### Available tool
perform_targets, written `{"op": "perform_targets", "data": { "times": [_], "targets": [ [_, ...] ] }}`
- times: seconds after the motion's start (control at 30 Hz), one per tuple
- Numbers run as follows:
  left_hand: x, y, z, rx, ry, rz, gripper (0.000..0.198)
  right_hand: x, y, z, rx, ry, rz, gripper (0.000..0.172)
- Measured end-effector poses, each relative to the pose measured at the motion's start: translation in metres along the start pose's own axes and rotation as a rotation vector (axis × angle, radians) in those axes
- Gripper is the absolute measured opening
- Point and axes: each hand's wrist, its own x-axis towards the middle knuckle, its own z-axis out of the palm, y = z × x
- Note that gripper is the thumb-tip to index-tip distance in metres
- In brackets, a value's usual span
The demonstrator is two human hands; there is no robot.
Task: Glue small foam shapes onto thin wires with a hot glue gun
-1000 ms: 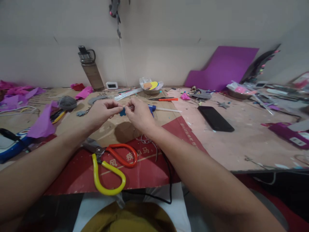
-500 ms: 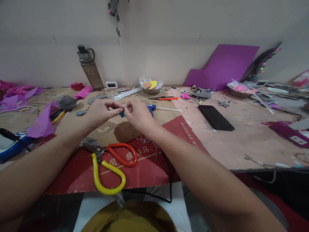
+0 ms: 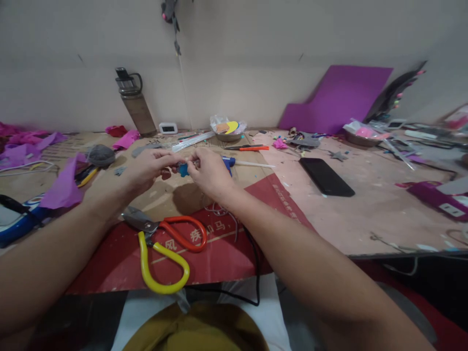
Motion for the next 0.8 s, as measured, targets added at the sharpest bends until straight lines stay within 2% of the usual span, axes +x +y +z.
{"op": "perform_targets", "data": {
  "times": [0.17,0.37,0.5,0.57,0.67,0.8],
  "targets": [
    [0.001,0.0,-0.004,0.13,-0.02,0.05,0.02,0.0,0.001,0.0,-0.035,-0.02,-0.018,0.007],
    [-0.003,0.004,-0.003,0.389,0.064,0.22,0.01,0.0,0.003,0.002,-0.163,-0.035,-0.108,0.005],
    [-0.005,0.004,-0.001,0.487,0.097,0.276,0.008,0.0,0.004,0.003,-0.132,-0.027,-0.119,0.005],
    [-0.004,0.003,-0.001,0.485,0.113,0.281,0.009,-0.001,0.004,0.004,-0.083,-0.004,-0.093,0.006],
    [-0.002,0.001,-0.004,0.419,0.172,0.263,0.008,-0.002,0.004,0.004,0.025,-0.004,-0.034,0.019],
    [0.005,-0.006,-0.012,0.276,0.291,0.241,0.009,-0.003,0.002,0.004,0.107,-0.047,-0.025,0.011]
  ]
}}
